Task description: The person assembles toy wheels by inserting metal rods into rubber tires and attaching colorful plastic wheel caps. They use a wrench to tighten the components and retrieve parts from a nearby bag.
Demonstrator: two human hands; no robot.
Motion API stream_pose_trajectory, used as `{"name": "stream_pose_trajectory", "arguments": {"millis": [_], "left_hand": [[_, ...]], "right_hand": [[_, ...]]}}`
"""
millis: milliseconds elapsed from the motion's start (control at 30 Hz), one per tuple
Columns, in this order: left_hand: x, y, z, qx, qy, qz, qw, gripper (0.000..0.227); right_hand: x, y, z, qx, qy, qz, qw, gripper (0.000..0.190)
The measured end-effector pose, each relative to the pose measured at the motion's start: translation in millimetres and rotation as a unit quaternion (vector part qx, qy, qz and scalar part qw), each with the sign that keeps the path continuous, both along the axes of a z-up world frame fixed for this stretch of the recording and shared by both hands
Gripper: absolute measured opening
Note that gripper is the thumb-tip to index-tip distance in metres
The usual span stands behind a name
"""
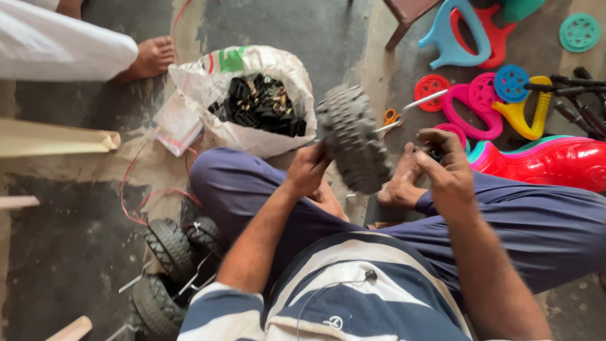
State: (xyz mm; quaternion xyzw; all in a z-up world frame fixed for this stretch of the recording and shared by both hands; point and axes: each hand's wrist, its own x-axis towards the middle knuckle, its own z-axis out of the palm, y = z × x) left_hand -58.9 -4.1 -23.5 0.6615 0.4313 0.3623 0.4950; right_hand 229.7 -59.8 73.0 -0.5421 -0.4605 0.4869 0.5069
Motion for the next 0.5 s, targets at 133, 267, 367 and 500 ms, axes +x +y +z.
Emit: {"name": "stream_pose_trajectory", "arguments": {"millis": [133,267,367,500], "left_hand": [[-10.3,-10.6,-42.1,-0.124,-0.137,-0.02,0.983,0.019],[-11.8,-15.4,-74.2,-0.207,-0.277,-0.075,0.935,0.02],[-17.1,-20.4,-91.5,-0.313,-0.301,-0.084,0.897,0.023],[-16.1,-15.6,-90.0,-0.095,-0.235,-0.129,0.959,0.031]], "right_hand": [[27.7,-1.1,0.3,0.005,0.121,-0.013,0.993,0.023],[29.6,6.3,13.7,0.081,0.133,-0.085,0.984,0.013],[28.5,12.1,24.6,0.076,0.191,-0.129,0.97,0.022],[27.7,22.5,26.6,0.118,0.184,-0.149,0.964,0.021]]}}
